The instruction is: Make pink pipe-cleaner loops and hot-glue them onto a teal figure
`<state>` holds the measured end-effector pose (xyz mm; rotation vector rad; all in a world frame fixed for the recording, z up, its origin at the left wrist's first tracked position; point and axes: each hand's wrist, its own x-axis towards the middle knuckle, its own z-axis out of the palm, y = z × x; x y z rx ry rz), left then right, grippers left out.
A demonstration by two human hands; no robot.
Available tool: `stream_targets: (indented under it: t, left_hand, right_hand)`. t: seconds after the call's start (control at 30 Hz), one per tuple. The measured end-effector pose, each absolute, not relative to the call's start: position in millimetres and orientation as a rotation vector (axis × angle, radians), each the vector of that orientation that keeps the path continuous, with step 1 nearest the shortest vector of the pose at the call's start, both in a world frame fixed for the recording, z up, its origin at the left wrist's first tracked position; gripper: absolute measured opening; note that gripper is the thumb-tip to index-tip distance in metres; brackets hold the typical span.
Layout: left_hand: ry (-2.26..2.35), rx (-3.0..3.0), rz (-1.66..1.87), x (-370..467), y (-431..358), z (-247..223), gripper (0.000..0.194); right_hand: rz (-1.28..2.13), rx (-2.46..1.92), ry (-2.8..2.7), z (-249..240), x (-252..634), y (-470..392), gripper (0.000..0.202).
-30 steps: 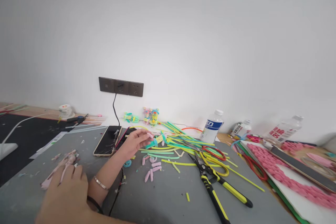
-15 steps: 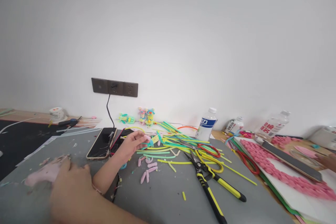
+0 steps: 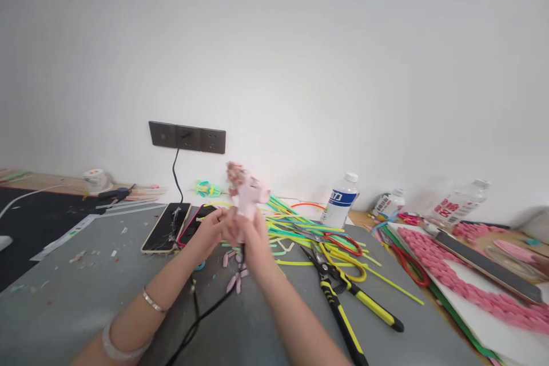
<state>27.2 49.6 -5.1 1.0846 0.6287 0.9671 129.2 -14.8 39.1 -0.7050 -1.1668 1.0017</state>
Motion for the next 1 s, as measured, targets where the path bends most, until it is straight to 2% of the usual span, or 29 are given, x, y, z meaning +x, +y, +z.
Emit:
stream_targets:
  t: [0.07, 0.17, 0.4, 0.63, 1.0]
  left_hand:
    - [0.633, 1.073, 0.987, 26, 50, -4, 0.04]
    - [0.64, 1.052, 1.018, 24, 48, -4, 0.04]
    - [0.656, 1.032, 1.048, 26, 46, -4, 0.039]
    - [0.661, 1.022, 1.01, 26, 45, -5, 0.037]
    - [0.652, 1.062, 0.964, 24, 42, 1, 0.029]
  right_hand:
    - [1.062, -0.689, -1.157, 32, 159, -18, 0.044]
    - [1.087, -0.772, -1.081, 16, 183, -17, 0.034]
    - [1.223, -0.771, -0.963, -13, 196, -19, 0.029]
    - [1.21, -0.803, -0.927, -10, 201, -21, 0.034]
    - [1.364, -0.745, -0.915, -4, 201, -28, 0.036]
